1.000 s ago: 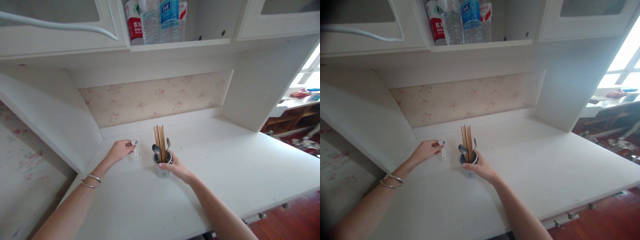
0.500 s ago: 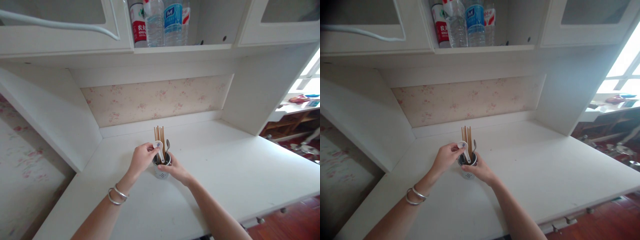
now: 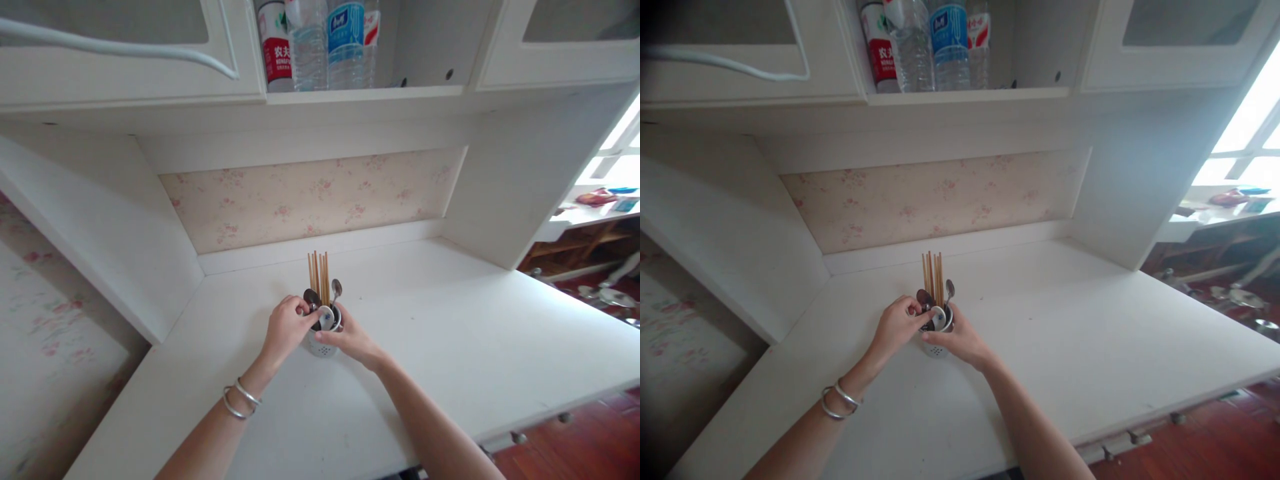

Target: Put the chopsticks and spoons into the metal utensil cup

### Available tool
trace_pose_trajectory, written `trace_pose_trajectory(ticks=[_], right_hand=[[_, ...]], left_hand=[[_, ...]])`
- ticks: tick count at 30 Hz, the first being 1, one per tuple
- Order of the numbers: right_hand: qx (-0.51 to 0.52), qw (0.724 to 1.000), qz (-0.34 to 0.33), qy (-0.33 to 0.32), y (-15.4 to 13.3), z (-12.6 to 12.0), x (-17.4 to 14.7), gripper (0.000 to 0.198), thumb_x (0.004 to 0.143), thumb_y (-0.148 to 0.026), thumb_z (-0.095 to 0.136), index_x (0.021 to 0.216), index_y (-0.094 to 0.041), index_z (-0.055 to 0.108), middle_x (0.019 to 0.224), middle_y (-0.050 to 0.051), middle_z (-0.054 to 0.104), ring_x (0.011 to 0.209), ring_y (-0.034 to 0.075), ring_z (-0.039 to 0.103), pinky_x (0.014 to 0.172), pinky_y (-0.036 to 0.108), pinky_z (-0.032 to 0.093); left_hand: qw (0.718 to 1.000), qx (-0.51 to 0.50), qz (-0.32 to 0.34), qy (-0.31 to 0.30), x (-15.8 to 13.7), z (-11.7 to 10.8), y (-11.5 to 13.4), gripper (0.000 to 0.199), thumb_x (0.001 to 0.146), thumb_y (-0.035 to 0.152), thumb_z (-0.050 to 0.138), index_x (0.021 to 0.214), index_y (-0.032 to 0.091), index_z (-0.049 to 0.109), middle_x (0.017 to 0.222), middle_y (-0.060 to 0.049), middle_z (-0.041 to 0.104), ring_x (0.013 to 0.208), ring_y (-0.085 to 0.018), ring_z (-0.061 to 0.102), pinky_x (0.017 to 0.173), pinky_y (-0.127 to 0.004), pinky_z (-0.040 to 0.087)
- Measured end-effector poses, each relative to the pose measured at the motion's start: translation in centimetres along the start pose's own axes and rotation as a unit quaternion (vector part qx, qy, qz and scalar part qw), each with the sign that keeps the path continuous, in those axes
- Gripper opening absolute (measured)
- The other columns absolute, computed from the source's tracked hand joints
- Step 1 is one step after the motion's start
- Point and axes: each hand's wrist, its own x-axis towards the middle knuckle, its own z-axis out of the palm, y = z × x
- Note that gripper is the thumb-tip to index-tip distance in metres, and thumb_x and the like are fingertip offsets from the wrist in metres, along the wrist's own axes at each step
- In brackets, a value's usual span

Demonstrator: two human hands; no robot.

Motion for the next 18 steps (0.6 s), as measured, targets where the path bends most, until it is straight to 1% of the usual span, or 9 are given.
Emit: trace_pose_trajectory(ticks=[3,5,7,9,12,14,16,18], right_hand=[[-0.017,1.000,-0.014,-0.003,0.1,-0.1,-0.1,0.070,0.062,-0.035,0.081,0.123,-0.023,0.046,0.112,0.005,0.062,0.102,0.022,0.058,0.091,0.038,0.044],[-0.045,0.998,-0.037,-0.003,0.5,0.0,-0.2,0.079,0.057,-0.032,0.084,0.125,-0.024,0.044,0.115,0.006,0.060,0.104,0.022,0.056,0.093,0.040,0.043],[-0.084,0.995,-0.060,0.011,1.1,0.1,-0.2,0.085,0.050,-0.029,0.086,0.124,-0.024,0.043,0.117,0.006,0.059,0.107,0.024,0.055,0.095,0.042,0.042],[-0.115,0.991,-0.061,0.038,1.8,0.3,-0.2,0.084,0.049,-0.028,0.086,0.122,-0.024,0.045,0.114,0.006,0.060,0.104,0.025,0.056,0.092,0.043,0.043],[-0.133,0.988,-0.035,0.068,2.2,0.3,0.1,0.071,0.054,-0.030,0.082,0.116,-0.023,0.049,0.104,0.006,0.063,0.096,0.025,0.059,0.084,0.041,0.048],[-0.132,0.988,-0.031,0.077,2.0,-0.3,0.7,0.066,0.056,-0.031,0.081,0.114,-0.022,0.050,0.102,0.005,0.064,0.094,0.024,0.061,0.082,0.039,0.050],[-0.135,0.986,-0.034,0.096,1.3,-1.6,1.6,0.065,0.057,-0.032,0.081,0.113,-0.021,0.049,0.102,0.005,0.065,0.093,0.024,0.062,0.082,0.039,0.051],[-0.149,0.979,-0.037,0.131,0.4,-3.7,2.8,0.066,0.056,-0.032,0.081,0.113,-0.020,0.049,0.102,0.005,0.066,0.093,0.023,0.062,0.083,0.039,0.051]], left_hand=[[0.998,-0.053,-0.003,-0.018,-0.4,0.0,-0.5,0.027,0.071,0.043,0.065,0.066,0.018,0.055,0.068,0.002,0.057,0.064,-0.012,0.051,0.063,-0.023,0.036],[0.994,-0.101,-0.005,-0.031,-0.9,-0.1,-1.0,0.027,0.073,0.043,0.063,0.067,0.018,0.054,0.066,0.003,0.055,0.062,-0.011,0.049,0.061,-0.022,0.036],[0.987,-0.151,-0.015,-0.043,-1.3,-0.3,-1.5,0.031,0.076,0.047,0.060,0.066,0.018,0.053,0.062,0.004,0.050,0.059,-0.011,0.044,0.058,-0.022,0.034],[0.978,-0.202,-0.035,-0.047,-1.8,-0.4,-2.2,0.036,0.078,0.050,0.057,0.064,0.018,0.050,0.058,0.005,0.044,0.057,-0.010,0.040,0.055,-0.021,0.032],[0.954,-0.276,-0.100,-0.064,-2.4,-0.5,-3.5,0.039,0.081,0.053,0.052,0.064,0.018,0.045,0.055,0.007,0.035,0.051,-0.008,0.032,0.049,-0.021,0.027],[0.929,-0.320,-0.155,-0.103,-2.9,-0.3,-4.5,0.039,0.080,0.055,0.050,0.067,0.020,0.043,0.053,0.009,0.029,0.046,-0.007,0.025,0.044,-0.022,0.020],[0.908,-0.344,-0.191,-0.145,-3.3,0.0,-5.4,0.038,0.080,0.056,0.050,0.070,0.021,0.042,0.052,0.009,0.028,0.043,-0.007,0.022,0.042,-0.022,0.016],[0.904,-0.335,-0.204,-0.168,-3.6,0.4,-6.0,0.037,0.078,0.056,0.052,0.071,0.020,0.043,0.053,0.009,0.030,0.043,-0.007,0.024,0.042,-0.022,0.017]])
